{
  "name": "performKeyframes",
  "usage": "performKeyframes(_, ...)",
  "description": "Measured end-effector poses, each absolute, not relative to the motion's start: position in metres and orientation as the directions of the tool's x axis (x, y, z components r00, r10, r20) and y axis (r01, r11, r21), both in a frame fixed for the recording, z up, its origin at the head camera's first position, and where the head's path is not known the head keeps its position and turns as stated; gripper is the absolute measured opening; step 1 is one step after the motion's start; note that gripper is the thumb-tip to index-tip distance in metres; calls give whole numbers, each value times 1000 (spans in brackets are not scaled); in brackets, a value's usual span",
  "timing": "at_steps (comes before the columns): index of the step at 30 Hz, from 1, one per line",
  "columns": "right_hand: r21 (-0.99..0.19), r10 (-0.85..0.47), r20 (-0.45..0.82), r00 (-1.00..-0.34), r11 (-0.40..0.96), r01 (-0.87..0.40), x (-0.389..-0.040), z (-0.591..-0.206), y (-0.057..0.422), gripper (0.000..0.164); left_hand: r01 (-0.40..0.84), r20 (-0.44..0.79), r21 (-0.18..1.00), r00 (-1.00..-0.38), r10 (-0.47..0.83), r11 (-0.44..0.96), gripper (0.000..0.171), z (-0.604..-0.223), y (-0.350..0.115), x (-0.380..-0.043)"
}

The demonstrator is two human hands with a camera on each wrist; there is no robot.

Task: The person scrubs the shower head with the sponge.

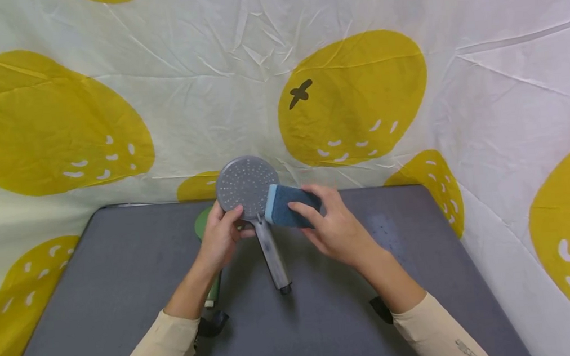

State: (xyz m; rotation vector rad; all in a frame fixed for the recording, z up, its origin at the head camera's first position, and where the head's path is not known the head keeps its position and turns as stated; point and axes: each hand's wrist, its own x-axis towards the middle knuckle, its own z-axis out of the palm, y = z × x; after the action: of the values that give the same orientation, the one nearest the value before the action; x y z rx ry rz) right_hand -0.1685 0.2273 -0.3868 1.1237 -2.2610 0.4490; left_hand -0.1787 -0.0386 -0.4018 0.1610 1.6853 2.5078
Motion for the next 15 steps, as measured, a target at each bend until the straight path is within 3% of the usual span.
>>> performKeyframes(9, -65, -596, 599, -536, 630, -774, -157, -385, 246, 50, 2, 69, 944, -979, 191, -329, 47, -399, -47, -187)
performKeyframes(15, -55, -585, 614, -530, 638, -768, -157, -380, 255, 52, 98, 131, 977, -976, 173, -187, 43, -395, -53, -191)
